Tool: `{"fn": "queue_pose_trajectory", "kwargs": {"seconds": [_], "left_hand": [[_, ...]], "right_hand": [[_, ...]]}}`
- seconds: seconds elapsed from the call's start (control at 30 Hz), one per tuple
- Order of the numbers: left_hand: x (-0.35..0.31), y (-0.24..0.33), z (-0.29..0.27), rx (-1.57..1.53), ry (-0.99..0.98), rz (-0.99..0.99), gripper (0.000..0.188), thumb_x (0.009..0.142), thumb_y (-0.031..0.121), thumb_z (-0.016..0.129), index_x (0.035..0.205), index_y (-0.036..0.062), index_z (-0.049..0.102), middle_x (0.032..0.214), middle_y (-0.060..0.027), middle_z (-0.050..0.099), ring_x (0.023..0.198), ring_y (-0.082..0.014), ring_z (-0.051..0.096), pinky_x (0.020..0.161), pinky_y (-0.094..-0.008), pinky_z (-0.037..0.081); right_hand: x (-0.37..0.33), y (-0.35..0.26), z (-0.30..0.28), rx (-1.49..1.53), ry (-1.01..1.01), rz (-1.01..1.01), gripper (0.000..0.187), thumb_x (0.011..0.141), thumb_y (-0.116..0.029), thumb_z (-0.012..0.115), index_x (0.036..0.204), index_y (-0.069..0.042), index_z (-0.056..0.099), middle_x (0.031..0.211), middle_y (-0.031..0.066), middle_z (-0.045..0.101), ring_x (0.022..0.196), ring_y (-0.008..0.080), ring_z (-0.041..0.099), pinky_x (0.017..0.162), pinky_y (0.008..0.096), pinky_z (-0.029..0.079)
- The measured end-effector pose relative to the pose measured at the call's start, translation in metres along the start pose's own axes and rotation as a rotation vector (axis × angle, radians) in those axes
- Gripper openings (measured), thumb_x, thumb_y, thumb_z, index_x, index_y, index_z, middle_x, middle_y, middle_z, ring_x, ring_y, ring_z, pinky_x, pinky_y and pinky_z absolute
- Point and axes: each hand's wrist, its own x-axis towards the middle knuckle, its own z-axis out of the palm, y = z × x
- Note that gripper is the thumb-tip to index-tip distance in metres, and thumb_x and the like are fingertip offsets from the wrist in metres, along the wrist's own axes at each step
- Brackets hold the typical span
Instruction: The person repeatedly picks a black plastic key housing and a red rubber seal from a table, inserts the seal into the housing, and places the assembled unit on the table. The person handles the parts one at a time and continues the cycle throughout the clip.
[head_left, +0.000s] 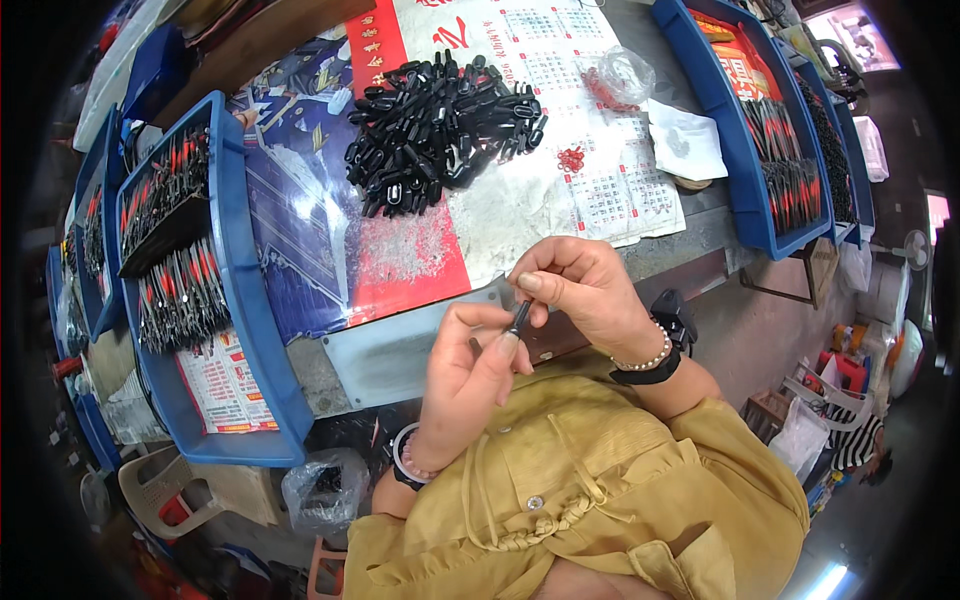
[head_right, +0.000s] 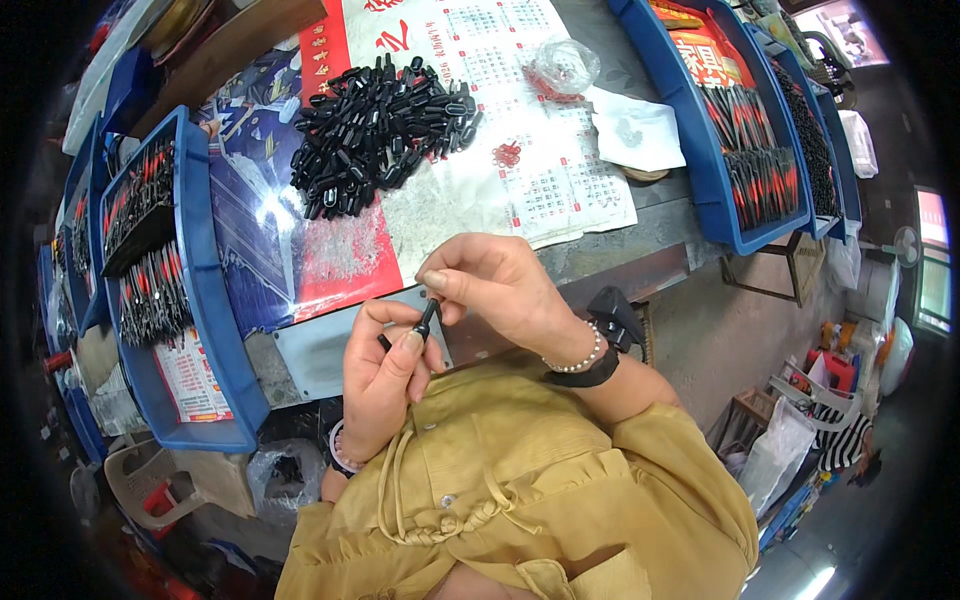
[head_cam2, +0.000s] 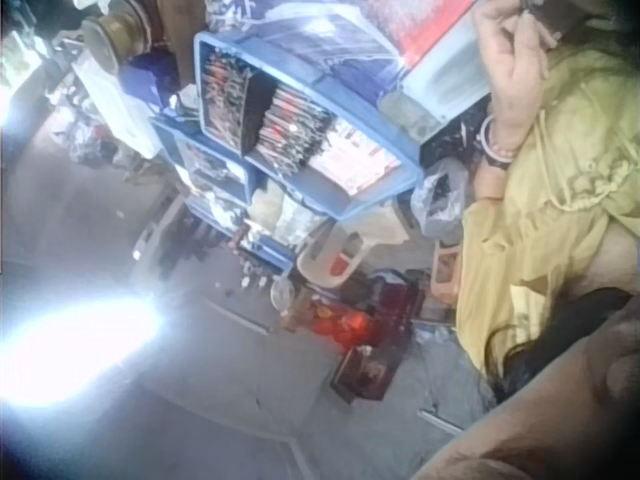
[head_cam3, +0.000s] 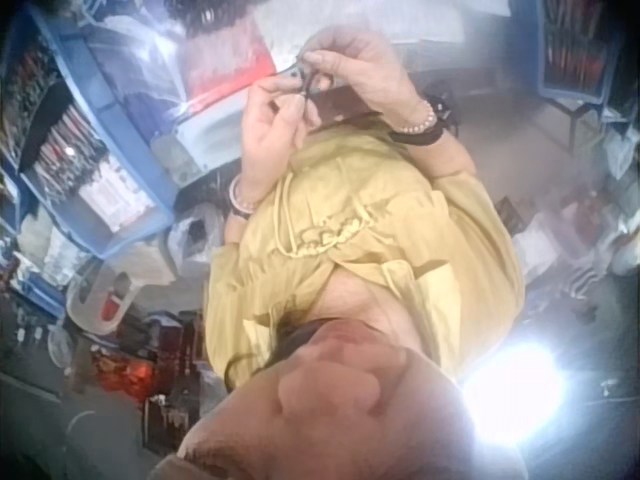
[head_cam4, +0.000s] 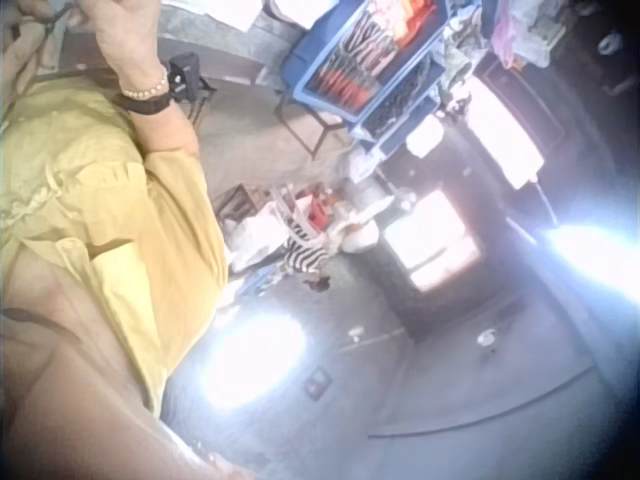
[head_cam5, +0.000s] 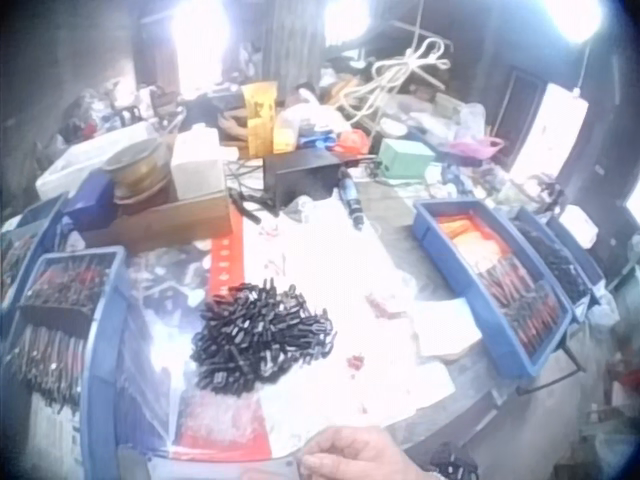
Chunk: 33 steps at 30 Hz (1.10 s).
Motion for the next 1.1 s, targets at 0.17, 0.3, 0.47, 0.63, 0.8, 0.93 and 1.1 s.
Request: {"fn": "queue_pose_trajectory", "kwargs": {"seconds": [0.17, 0.3, 0.47, 0.63, 0.8, 0.93, 1.1], "left_hand": [[-0.002, 0.001, 0.000, 0.028, 0.024, 0.030, 0.016, 0.097, 0.011, 0.050, 0.110, 0.0055, 0.042, 0.079, -0.0058, 0.059, 0.055, -0.0019, 0.043, 0.050, -0.0158, 0.035], [-0.004, 0.001, 0.001, 0.057, 0.054, 0.036, 0.016, 0.097, 0.010, 0.050, 0.110, 0.0051, 0.041, 0.080, -0.0064, 0.059, 0.055, -0.0018, 0.043, 0.050, -0.0156, 0.035], [-0.006, -0.004, 0.006, -0.019, 0.091, 0.101, 0.019, 0.097, 0.010, 0.048, 0.114, 0.0041, 0.040, 0.083, -0.0068, 0.059, 0.057, -0.0022, 0.044, 0.050, -0.0155, 0.035], [-0.009, -0.002, 0.005, 0.007, 0.046, 0.113, 0.028, 0.097, 0.009, 0.048, 0.122, 0.0025, 0.038, 0.085, -0.0068, 0.059, 0.062, -0.0031, 0.046, 0.054, -0.0163, 0.038], [-0.014, -0.006, 0.010, 0.096, 0.068, 0.162, 0.030, 0.095, 0.007, 0.050, 0.123, -0.0004, 0.041, 0.083, -0.0058, 0.061, 0.066, -0.0060, 0.052, 0.061, -0.0194, 0.043], [-0.011, -0.015, 0.009, 0.118, 0.107, 0.223, 0.025, 0.094, 0.004, 0.051, 0.118, -0.0019, 0.045, 0.077, -0.0042, 0.060, 0.068, -0.0070, 0.054, 0.062, -0.0202, 0.044], [-0.010, -0.023, 0.007, 0.191, 0.162, 0.297, 0.024, 0.093, 0.004, 0.052, 0.115, -0.0015, 0.045, 0.074, -0.0034, 0.058, 0.066, -0.0064, 0.053, 0.061, -0.0201, 0.044]], "right_hand": [[-0.003, 0.002, 0.007, 0.014, 0.009, -0.007, 0.015, 0.091, -0.009, 0.060, 0.098, 0.005, 0.063, 0.083, 0.0046, 0.064, 0.069, 0.0077, 0.061, 0.063, 0.0209, 0.049], [-0.007, 0.001, 0.010, 0.002, 0.026, -0.035, 0.014, 0.091, -0.007, 0.060, 0.099, 0.005, 0.063, 0.083, 0.0057, 0.065, 0.070, 0.0084, 0.062, 0.064, 0.0209, 0.049], [-0.012, 0.006, 0.014, 0.045, 0.023, -0.090, 0.013, 0.090, -0.004, 0.060, 0.099, 0.005, 0.063, 0.083, 0.0061, 0.065, 0.073, 0.0095, 0.063, 0.065, 0.0218, 0.050], [-0.017, 0.011, 0.016, -0.058, 0.006, -0.281, 0.014, 0.089, 0.001, 0.058, 0.101, 0.006, 0.063, 0.088, 0.0106, 0.065, 0.077, 0.0111, 0.064, 0.066, 0.0238, 0.051], [-0.020, 0.015, 0.014, -0.427, -0.030, -0.675, 0.016, 0.083, 0.011, 0.061, 0.097, 0.003, 0.059, 0.093, 0.0172, 0.062, 0.072, 0.0146, 0.064, 0.059, 0.0251, 0.054], [-0.023, 0.025, 0.022, -0.420, 0.115, -0.713, 0.017, 0.077, 0.007, 0.069, 0.092, 0.002, 0.063, 0.088, 0.0142, 0.065, 0.074, 0.0227, 0.066, 0.062, 0.0278, 0.053], [-0.021, 0.030, 0.023, -0.532, 0.139, -0.791, 0.017, 0.076, 0.006, 0.070, 0.090, 0.003, 0.062, 0.089, 0.0151, 0.066, 0.074, 0.0238, 0.067, 0.063, 0.0299, 0.054]]}}
